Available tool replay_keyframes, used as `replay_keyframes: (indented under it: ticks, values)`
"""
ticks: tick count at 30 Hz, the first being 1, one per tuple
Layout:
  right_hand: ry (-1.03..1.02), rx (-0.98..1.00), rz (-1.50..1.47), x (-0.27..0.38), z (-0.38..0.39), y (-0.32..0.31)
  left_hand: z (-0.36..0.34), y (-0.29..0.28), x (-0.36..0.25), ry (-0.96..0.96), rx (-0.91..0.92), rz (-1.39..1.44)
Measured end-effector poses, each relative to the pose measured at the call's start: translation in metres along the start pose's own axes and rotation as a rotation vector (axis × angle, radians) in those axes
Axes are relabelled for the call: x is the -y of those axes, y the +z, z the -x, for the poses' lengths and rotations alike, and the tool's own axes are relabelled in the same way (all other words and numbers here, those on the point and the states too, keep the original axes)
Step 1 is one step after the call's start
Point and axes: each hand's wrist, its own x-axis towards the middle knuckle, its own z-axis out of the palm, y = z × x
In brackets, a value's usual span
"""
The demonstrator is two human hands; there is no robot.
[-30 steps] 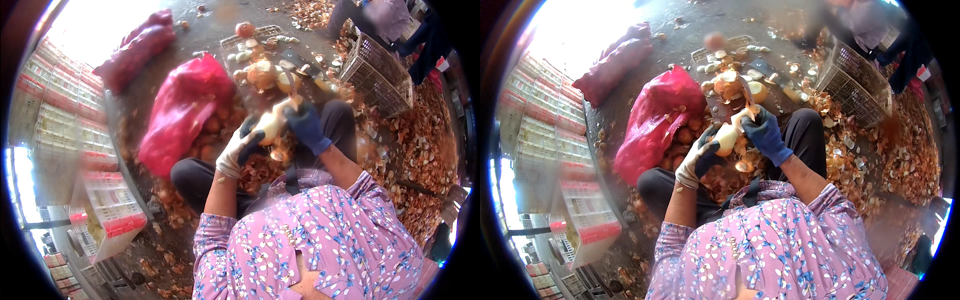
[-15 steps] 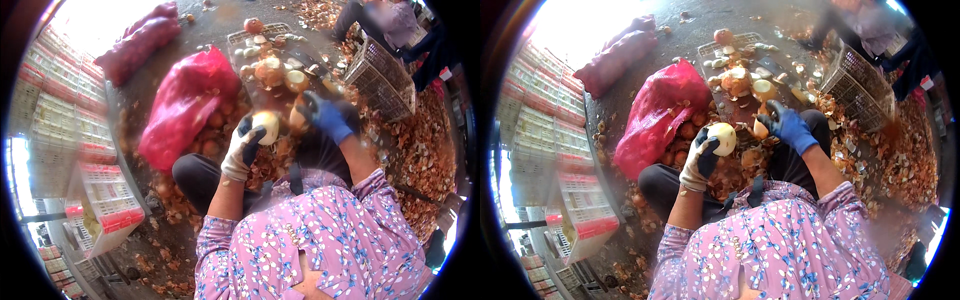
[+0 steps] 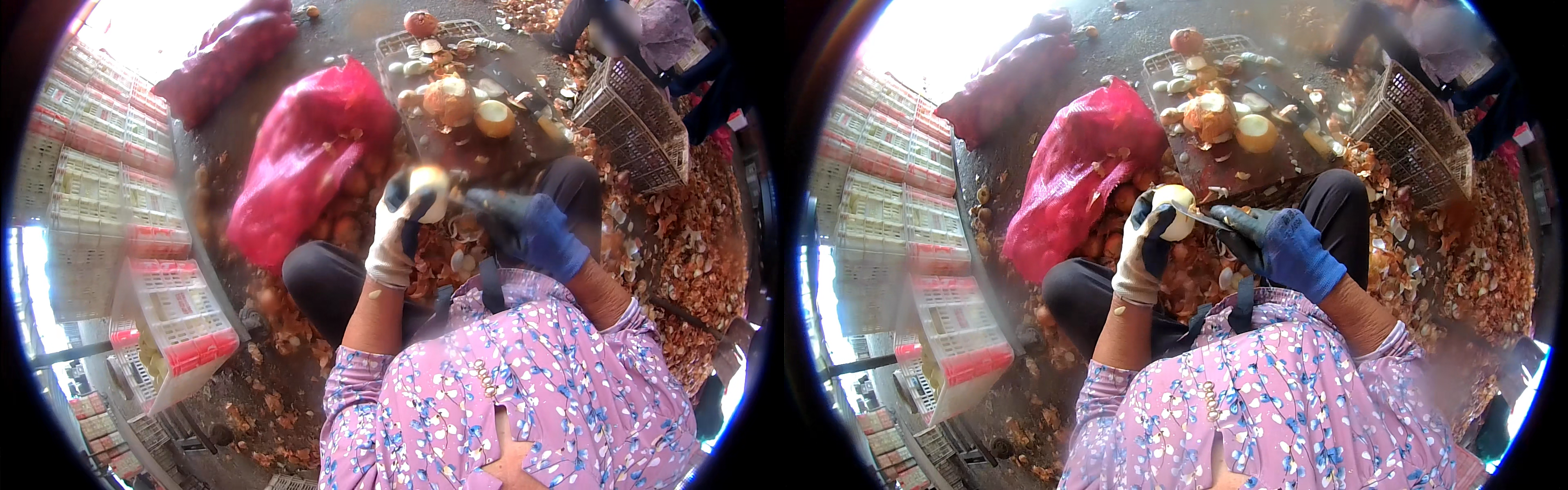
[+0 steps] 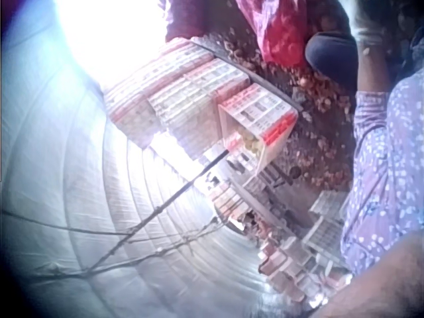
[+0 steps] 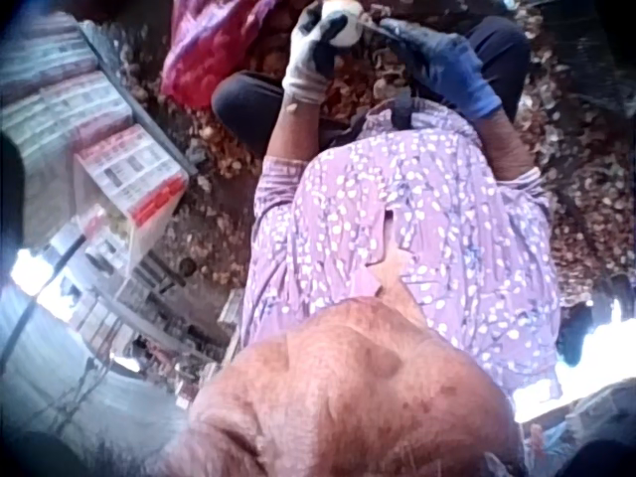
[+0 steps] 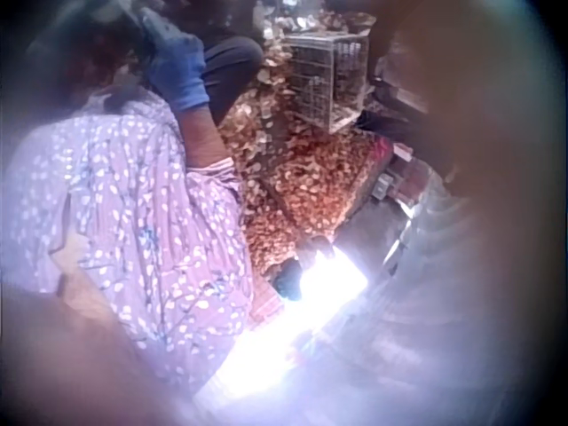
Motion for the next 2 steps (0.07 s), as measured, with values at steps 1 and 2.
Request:
replay_keyframes:
  ticks: [1, 2]
  values:
    - [-0.002, -0.003, 0.014, 0.0022, -0.0005, 0.0, -0.0006, -0.0012, 0.002, -0.011, -0.02, -0.002]
    - [0.0, 0.002, 0.009, 0.0028, 0.0002, 0.0017, -0.001, -0.0021, 0.0052, -0.001, -0.022, 0.001]
